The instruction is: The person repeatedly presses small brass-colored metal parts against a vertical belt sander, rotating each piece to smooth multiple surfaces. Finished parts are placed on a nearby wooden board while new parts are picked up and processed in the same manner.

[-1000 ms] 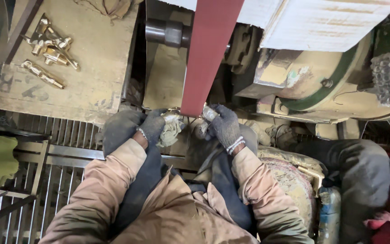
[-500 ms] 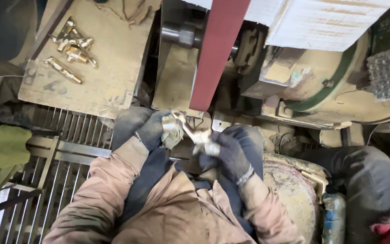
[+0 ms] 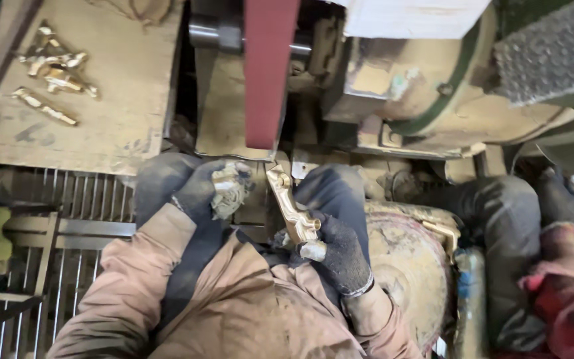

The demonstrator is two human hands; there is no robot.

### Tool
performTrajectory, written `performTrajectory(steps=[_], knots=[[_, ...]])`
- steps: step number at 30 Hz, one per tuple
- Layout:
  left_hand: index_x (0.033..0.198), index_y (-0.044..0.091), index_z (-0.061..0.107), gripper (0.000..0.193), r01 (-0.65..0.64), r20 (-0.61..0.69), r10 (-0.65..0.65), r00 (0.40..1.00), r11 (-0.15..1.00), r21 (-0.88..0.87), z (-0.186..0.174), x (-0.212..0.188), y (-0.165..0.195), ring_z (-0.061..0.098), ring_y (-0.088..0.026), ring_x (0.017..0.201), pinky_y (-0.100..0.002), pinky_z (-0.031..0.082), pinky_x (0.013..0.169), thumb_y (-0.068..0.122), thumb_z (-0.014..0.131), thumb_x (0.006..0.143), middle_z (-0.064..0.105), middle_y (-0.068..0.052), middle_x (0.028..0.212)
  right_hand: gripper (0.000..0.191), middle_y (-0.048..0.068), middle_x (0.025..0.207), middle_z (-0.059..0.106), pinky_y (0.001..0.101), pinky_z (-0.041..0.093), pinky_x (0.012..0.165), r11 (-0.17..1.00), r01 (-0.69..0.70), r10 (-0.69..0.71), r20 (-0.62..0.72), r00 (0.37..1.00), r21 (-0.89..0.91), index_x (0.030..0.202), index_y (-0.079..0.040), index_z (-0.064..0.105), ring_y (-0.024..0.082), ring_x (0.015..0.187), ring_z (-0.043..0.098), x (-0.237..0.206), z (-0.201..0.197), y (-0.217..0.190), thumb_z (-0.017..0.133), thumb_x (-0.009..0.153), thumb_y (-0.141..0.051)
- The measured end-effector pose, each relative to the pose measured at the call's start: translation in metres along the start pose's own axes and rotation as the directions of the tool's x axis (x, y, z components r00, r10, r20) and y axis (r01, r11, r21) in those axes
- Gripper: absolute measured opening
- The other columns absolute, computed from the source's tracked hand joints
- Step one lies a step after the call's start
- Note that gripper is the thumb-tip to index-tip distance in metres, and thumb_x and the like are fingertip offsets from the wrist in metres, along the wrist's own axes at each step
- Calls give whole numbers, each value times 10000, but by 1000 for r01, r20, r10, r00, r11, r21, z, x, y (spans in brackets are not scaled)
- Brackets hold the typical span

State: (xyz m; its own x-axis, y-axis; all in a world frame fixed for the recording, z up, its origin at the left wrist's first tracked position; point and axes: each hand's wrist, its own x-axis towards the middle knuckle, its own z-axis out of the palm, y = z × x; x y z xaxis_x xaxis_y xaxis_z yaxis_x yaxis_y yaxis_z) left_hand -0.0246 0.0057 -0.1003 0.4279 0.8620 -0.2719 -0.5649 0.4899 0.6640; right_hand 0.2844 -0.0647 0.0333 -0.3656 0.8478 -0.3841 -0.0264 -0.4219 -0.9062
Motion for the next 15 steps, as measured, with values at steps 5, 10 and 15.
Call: performTrajectory(steps=[5,10,15], knots=[[1180,-28,627,271,5,12,-6,1000,997,74,2,8,-11,728,-215,960,-349,614,817,-25,702,920,696,-83,1086,656,117,1141,730,286,579,828,994,109,-110,-113,988,-17,1396,64,577,131,985,676,-21,-12,4,743,762,39],[1197,-15,676,306,119,-115,-92,989,959,258,5,12,-13,740,-209,857,-321,610,761,28,680,894,757,-151,1016,667,114,1061,759,306,598,782,999,8,2,-315,949,33,1363,42,603,161,880,703,-42,-27,10,798,725,56],[1215,-8,681,313,147,-153,-97,983,924,354,6,15,-19,719,-177,840,-296,590,734,44,668,906,759,-132,1025,566,46,1046,737,274,564,830,995,28,-68,-432,899,-98,1253,37,648,116,932,662,-62,-53,14,806,710,63]])
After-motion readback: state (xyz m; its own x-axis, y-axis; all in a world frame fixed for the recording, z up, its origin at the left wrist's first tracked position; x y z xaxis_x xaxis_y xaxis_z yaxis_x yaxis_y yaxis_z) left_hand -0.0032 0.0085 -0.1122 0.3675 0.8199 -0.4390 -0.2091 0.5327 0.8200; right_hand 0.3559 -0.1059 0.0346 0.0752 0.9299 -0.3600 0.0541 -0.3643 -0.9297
